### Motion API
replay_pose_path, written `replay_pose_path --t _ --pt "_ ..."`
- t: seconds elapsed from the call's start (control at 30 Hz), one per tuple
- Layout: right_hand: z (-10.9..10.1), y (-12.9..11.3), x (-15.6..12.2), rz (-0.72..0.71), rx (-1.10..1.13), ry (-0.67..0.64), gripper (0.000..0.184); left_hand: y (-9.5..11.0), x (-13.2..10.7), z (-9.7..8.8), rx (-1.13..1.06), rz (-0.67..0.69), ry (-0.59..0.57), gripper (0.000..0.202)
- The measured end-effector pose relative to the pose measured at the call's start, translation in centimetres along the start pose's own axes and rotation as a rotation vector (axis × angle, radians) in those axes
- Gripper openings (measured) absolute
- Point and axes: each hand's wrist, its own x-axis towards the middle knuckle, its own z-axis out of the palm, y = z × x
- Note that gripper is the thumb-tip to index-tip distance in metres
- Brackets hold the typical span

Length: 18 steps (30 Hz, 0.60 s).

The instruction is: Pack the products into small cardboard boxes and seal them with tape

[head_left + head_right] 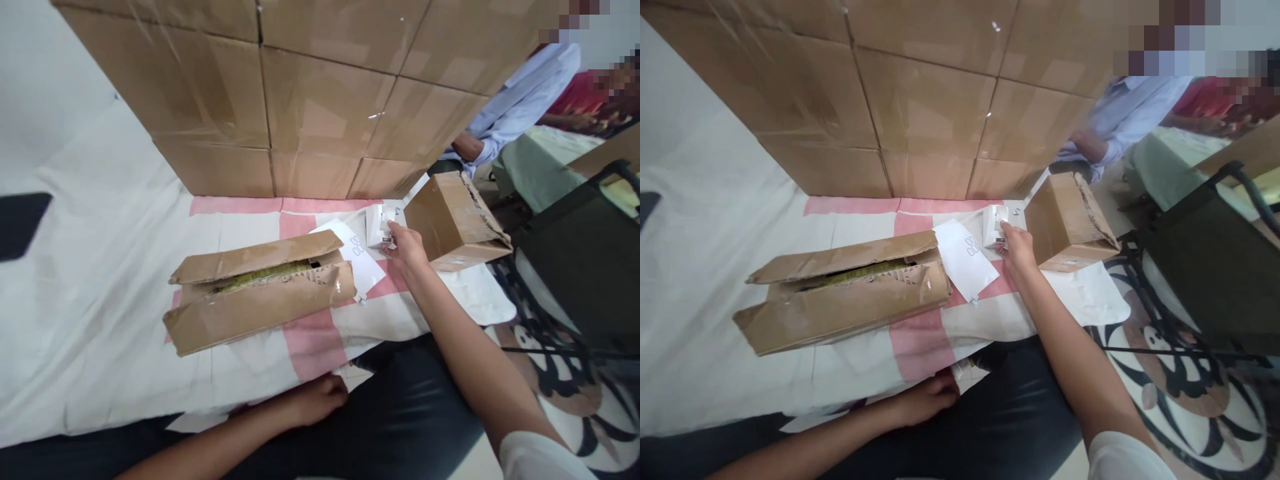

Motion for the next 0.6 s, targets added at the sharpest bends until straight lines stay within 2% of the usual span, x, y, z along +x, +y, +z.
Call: replay_pose_path --t 0.07,0.1,0.17,0.2,0.27,0.33,0.43,0.5,0.53,0.6 --pt "0.1 0.0 -0.2 -0.003 0.018 -0.005 0.036 4.1 -1.9 -0.5 0.204 0.051 -0.059 0.024" --pt "0.2 0.0 -0.1 -0.012 0.022 -0.007 0.037 6.4 -3.0 -0.8 0.224 0.095 -0.098 0.026" --pt "0.4 0.0 0.0 -0.017 0.029 -0.008 0.038 11.0 -4.8 -1.3 0.25 0.243 -0.099 0.028" --pt "0.4 -0.1 0.1 -0.009 0.034 -0.005 0.039 13.2 -5.4 -1.6 0.28 0.302 -0.083 0.027" --pt "0.5 -0.3 0.3 0.017 0.045 -0.004 0.039 16.9 -5.1 -1.9 0.32 0.43 0.026 0.022" --pt "0.3 -0.6 0.1 0.038 0.05 -0.009 0.037 19.7 -2.9 -2.1 0.36 0.563 0.203 0.016" --pt "-0.6 -0.8 -0.4 0.012 0.052 -0.048 0.034 22.3 3.5 -2.9 0.487 0.789 0.592 0.014" --pt "-1.3 -0.7 -0.6 -0.025 0.07 -0.101 0.031 23.3 8.1 -4.0 0.67 0.882 0.854 0.036" --pt "-1.7 -0.6 -0.6 -0.034 0.084 -0.116 0.03 23.5 10.2 -4.8 0.76 0.852 0.938 0.052" --pt "-2.2 -0.2 -0.5 -0.029 0.109 -0.108 0.028 23.4 13.2 -6.4 0.888 0.787 0.975 0.076"
